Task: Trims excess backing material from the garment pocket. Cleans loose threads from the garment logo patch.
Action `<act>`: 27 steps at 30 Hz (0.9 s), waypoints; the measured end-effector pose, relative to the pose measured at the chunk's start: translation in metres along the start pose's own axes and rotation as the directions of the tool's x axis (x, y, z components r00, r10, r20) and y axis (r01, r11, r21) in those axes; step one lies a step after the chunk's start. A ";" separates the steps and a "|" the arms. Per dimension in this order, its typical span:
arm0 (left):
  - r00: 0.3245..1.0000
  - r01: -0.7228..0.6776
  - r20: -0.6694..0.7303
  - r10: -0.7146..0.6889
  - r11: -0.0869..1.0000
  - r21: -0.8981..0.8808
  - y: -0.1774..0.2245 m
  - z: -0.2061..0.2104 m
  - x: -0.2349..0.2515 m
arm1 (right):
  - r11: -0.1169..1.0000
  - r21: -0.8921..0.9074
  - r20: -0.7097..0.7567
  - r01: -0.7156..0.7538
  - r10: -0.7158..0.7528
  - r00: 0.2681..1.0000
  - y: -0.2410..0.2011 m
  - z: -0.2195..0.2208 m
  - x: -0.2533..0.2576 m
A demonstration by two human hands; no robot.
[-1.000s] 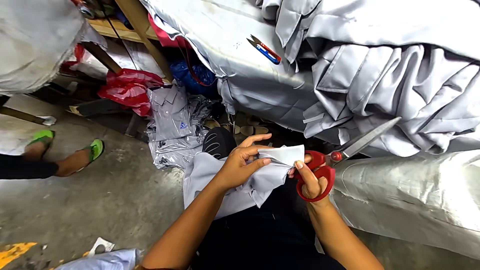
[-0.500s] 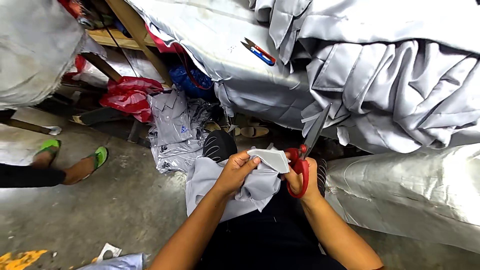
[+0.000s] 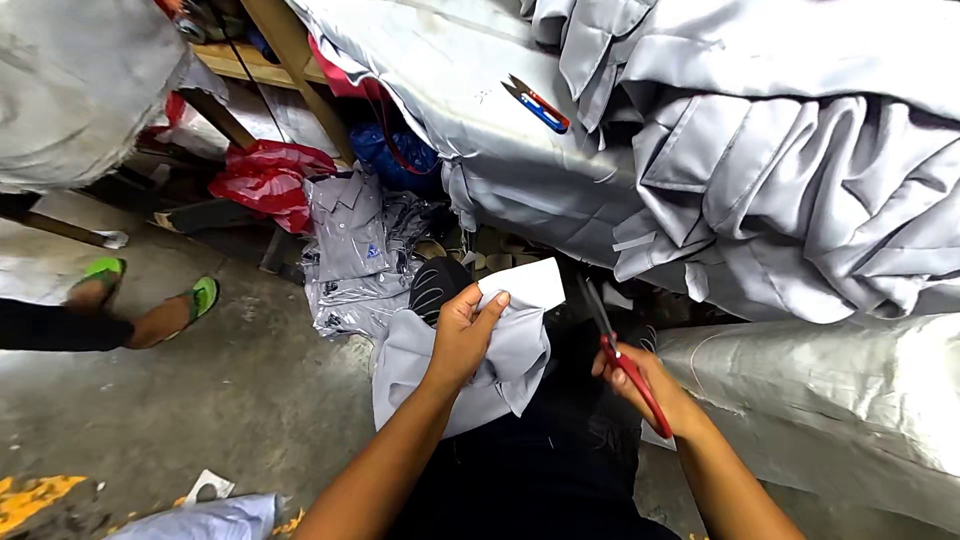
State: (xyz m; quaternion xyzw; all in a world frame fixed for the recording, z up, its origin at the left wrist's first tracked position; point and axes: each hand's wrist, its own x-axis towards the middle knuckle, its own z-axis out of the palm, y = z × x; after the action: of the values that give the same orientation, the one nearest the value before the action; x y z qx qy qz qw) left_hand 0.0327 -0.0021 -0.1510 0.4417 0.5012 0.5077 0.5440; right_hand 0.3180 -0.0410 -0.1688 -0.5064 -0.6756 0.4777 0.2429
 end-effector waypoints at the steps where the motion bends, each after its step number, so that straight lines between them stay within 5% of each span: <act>1: 1.000 -0.024 -0.014 0.025 1.000 0.017 -0.002 0.002 0.000 | 1.000 0.010 0.082 -0.002 0.001 0.997 0.001 0.001 -0.006; 12: 0.993 -0.115 0.022 0.113 0.988 0.099 -0.009 0.013 -0.005 | 0.999 -0.020 0.184 0.050 -0.045 0.982 -0.005 0.003 -0.004; 27: 0.988 -0.145 0.070 0.139 0.984 0.105 -0.009 0.009 -0.008 | 0.997 0.040 0.109 0.066 -0.070 0.992 -0.005 0.008 0.000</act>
State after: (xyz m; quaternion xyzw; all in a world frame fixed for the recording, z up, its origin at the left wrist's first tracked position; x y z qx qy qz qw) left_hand 0.0432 -0.0103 -0.1579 0.5211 0.4786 0.5029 0.4965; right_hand 0.3092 -0.0441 -0.1682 -0.4512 -0.6961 0.5086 0.2306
